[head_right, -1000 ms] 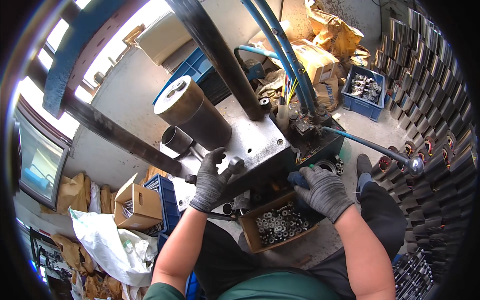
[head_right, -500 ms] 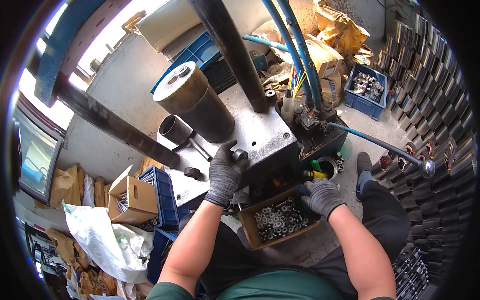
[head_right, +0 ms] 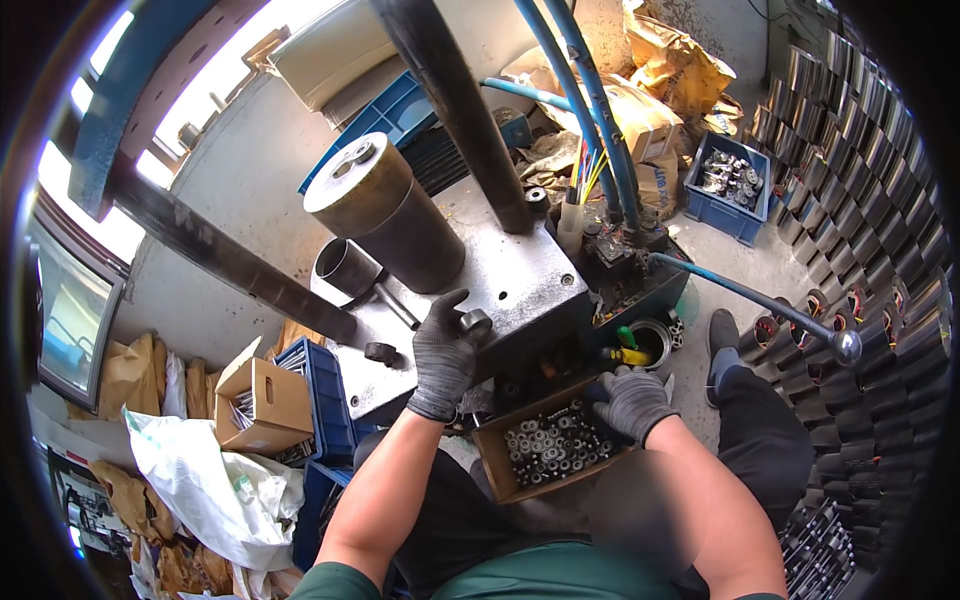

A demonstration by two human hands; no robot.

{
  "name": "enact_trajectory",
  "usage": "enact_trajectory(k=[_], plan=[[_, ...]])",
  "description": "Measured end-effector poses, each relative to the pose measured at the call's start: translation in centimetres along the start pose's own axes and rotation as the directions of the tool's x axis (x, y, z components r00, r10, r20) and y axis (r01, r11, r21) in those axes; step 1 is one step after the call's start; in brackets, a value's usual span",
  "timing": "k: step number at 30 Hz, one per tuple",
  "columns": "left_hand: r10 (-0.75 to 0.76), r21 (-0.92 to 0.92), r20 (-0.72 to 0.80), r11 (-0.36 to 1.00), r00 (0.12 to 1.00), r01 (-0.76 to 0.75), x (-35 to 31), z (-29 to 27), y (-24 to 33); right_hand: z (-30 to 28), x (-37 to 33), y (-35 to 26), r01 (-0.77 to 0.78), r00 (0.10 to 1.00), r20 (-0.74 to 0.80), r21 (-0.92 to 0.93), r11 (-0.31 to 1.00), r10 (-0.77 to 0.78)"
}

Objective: Using a hydraulic press to assemble or shape metal components in an industrial workshop.

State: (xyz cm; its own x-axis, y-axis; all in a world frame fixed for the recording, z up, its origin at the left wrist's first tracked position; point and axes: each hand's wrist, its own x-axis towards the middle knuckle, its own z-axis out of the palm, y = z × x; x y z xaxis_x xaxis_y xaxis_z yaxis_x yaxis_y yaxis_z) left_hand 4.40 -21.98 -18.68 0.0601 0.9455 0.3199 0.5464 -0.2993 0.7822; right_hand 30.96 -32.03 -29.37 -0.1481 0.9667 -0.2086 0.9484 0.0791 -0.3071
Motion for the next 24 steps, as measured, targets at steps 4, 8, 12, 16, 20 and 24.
enact_trajectory(k=[4,8,12,16,20,24], plan=[[0.450,0.164,-0.528,0.886,0.720,-0.433,1.5,-4.2,3.5,0.4,-0.2,-0.2,0.003,1.000,-0.005,-0.024,1.000,-0.003],[0.112,-0.169,-0.689,0.936,0.716,-0.309,0.2,-5.6,2.8,1.8,0.7,0.1,0.033,0.999,0.020,-0.035,0.999,-0.033],[0.277,-0.032,-0.269,0.955,0.923,-0.296,-0.5,-4.5,-0.7,1.8,0.4,-0.6,0.060,0.998,0.012,-0.047,0.997,-0.059],[0.183,0.319,0.063,0.928,0.981,-0.194,0.4,-3.6,-1.5,1.9,0.6,-1.1,0.053,0.998,0.043,-0.051,0.997,-0.051],[-0.027,0.421,0.232,0.904,0.972,-0.076,1.7,-3.1,-2.4,2.4,0.6,-1.2,0.069,0.996,0.070,-0.063,0.996,-0.064],[0.052,0.278,0.145,0.956,0.988,-0.091,2.3,-2.1,-2.8,2.4,0.3,-0.9,0.083,0.991,0.110,-0.068,0.994,-0.076]])
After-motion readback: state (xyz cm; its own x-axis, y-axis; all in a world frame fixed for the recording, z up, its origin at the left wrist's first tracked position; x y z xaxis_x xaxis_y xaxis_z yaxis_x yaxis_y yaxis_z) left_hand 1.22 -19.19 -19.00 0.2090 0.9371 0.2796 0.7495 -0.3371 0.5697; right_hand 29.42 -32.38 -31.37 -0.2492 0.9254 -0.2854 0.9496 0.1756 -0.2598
